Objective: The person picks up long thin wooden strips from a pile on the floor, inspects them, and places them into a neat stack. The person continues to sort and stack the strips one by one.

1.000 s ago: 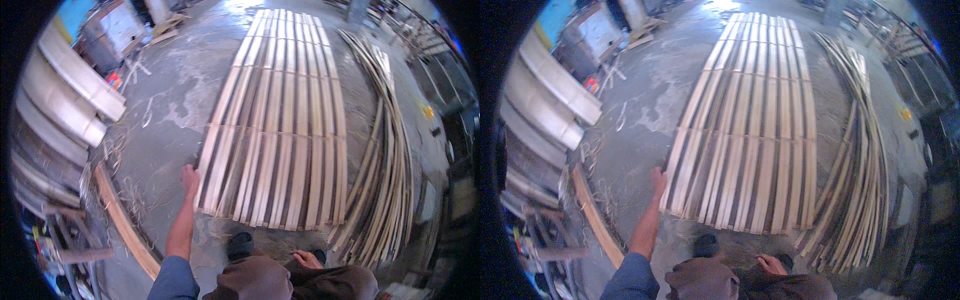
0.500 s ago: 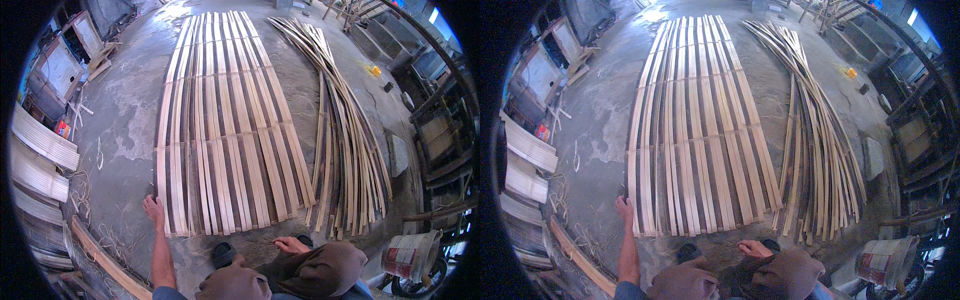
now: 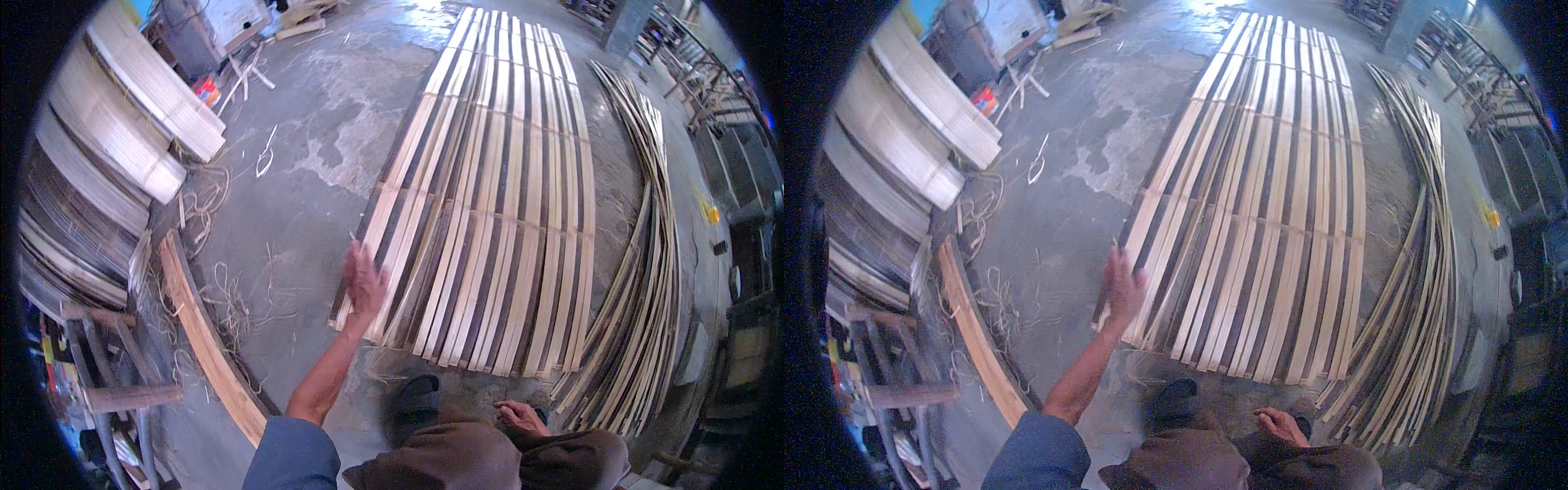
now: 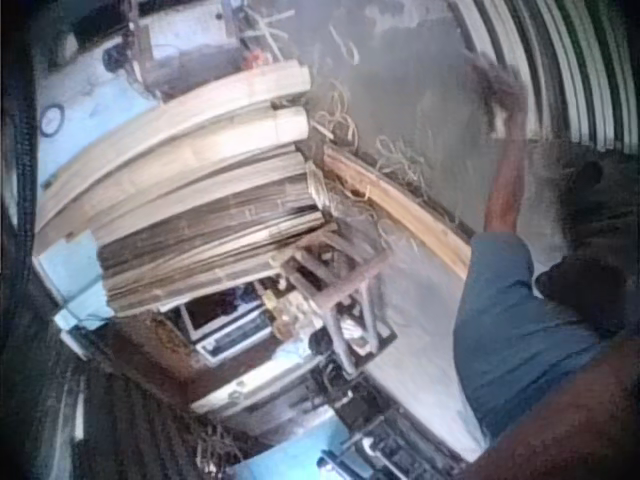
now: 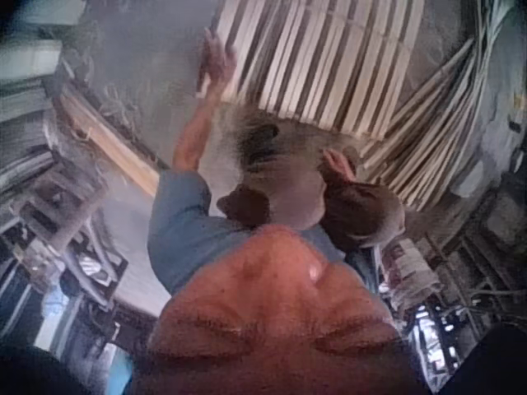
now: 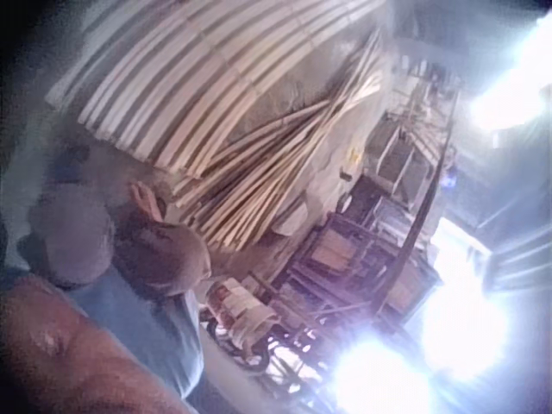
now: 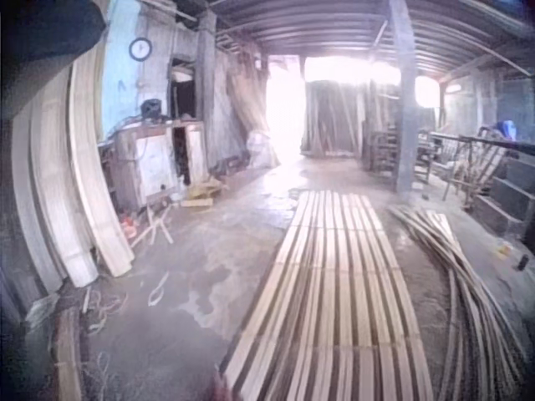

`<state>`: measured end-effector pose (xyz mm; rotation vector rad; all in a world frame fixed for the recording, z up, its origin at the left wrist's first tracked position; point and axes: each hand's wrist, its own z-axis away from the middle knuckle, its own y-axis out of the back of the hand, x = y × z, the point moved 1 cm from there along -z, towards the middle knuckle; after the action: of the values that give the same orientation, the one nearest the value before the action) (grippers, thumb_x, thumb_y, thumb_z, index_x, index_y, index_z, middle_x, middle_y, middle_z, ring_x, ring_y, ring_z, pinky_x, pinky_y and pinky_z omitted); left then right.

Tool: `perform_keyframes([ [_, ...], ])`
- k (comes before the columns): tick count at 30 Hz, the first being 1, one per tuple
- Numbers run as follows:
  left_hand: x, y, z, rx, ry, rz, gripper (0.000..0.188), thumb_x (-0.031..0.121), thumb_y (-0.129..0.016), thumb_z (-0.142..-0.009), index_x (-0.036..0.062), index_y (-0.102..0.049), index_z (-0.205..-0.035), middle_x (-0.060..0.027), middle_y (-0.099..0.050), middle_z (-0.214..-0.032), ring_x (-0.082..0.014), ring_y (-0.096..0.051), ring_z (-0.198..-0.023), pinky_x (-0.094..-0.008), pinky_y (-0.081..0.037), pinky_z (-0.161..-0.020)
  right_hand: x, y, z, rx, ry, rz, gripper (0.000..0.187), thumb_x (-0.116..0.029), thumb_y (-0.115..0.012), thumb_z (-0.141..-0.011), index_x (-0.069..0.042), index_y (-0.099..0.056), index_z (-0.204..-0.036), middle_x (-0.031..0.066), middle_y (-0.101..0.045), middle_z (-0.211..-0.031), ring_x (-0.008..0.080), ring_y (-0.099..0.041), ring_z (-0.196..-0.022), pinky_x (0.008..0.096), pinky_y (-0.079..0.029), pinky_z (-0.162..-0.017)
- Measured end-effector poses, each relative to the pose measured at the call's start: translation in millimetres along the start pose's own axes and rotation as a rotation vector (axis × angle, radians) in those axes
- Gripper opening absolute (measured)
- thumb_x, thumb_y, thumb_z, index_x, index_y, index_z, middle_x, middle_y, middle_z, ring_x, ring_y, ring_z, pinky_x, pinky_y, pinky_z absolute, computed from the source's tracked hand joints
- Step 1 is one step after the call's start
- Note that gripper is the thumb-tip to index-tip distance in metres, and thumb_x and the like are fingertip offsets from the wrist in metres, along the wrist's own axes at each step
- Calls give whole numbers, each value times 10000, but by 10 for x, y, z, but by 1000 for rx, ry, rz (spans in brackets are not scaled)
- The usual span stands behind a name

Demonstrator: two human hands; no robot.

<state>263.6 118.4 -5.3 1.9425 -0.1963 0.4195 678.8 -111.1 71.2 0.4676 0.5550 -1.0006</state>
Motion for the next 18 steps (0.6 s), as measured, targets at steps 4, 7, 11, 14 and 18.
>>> perform_keyframes([
  [4, 467, -1, 173, -257, -154, 34, 750, 373, -537, -910, -6, -236, -1483, -221, -179, -1555, -394, -180, -1436, -542, -129, -1161, 125, 60, 62, -56, 30, 60, 319, -255, -480, -1014, -10, -609, -1174, 14, -601, -871, 104, -531, -792, 262, -441, -699],
  [7, 453, -158, 319, -274, -229, -54, 702, 379, -518, -917, -5, -295, -1461, -224, -198, -1550, -385, -189, -1435, -540, -113, -1163, 29, 58, 134, -81, 48, 178, 315, -247, -496, -1007, -10, -608, -1183, 40, -644, -916, 130, -577, -837, 295, -469, -743],
  [11, 447, -283, 347, -346, -182, -4, 671, 328, -529, -903, -17, -328, -1442, -242, -225, -1534, -402, -178, -1433, -543, -109, -1162, -171, 44, 170, -77, 59, 232, 347, -272, -475, -1009, -5, -602, -1190, 96, -682, -979, 188, -621, -920, 343, -487, -812],
  [14, 441, -153, 273, -405, -174, 15, 634, 205, -512, -890, -32, -311, -1443, -246, -206, -1538, -413, -154, -1438, -549, -106, -1162, -221, 3, 140, -31, 80, 233, 318, -246, -457, -1022, -14, -606, -1180, 26, -638, -905, 137, -587, -875, 287, -467, -780],
  [18, 466, -293, 335, -407, -189, 18, 611, 88, -452, -884, -33, -276, -1457, -240, -179, -1548, -407, -149, -1441, -550, -128, -1161, 2, -4, -21, -55, 105, 163, 376, -299, -454, -1017, -5, -595, -1204, 115, -680, -1016, 220, -628, -945, 347, -485, -840],
])
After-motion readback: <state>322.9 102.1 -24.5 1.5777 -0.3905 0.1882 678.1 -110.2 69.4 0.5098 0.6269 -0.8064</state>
